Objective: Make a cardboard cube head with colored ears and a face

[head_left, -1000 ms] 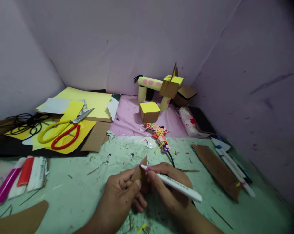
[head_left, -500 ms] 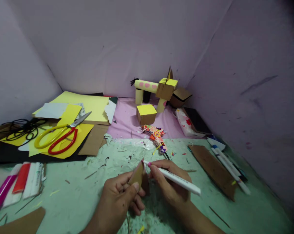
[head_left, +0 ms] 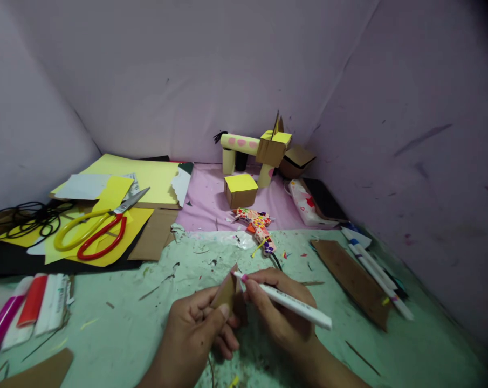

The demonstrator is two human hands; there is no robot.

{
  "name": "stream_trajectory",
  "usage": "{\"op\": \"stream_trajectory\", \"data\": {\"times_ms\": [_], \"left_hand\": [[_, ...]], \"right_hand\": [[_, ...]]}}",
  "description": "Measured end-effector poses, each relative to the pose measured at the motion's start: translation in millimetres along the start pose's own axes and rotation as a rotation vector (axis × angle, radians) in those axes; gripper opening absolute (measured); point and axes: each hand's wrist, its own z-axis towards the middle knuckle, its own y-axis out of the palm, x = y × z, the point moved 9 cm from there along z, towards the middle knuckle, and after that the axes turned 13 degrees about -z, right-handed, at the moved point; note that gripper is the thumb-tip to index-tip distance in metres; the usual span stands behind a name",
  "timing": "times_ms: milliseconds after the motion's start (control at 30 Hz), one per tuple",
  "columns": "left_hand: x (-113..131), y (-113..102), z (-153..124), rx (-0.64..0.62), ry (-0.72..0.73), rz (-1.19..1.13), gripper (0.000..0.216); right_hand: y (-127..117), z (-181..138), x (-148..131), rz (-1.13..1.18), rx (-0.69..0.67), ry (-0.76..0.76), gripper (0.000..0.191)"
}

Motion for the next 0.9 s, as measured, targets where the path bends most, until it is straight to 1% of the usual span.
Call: {"op": "stream_trajectory", "data": {"times_ms": [167,233,400,467,567,667,800,900], "left_hand": [[2,0,-1,0.026,-0.013,0.012,0.032],[2,-1,-1,0.037,-0.019,0.001,0.032],[2,2,-1,0.028,-0.025,-0.009,0.033],[3,2,-2,0.023,-0.023,0.000,0.032],[4,2,-3,0.034,-0.029,0.012,0.029],[4,2,-3,0.039,-0.051,-0.005,0.031],[5,4,-2,0.023,-0.049,-0.002,0.032],[6,4,-3,0.017,-0.029,-0.009,0.029]], "right_hand": [[-9,5,12,-0.001,0.099,0.106,0.011],[-12,5,12,0.012,0.130,0.117,0.010],[-5,3,3,0.004,0.053,0.013,0.010],[-6,5,5,-0.005,0.059,0.018,0.011],[-11,7,11,0.006,0.122,0.076,0.010],[-15,6,9,0.034,0.166,0.059,0.008],[-9,5,2,0.051,0.118,0.001,0.009],[-6,7,6,0.027,0.082,0.029,0.010]]}}
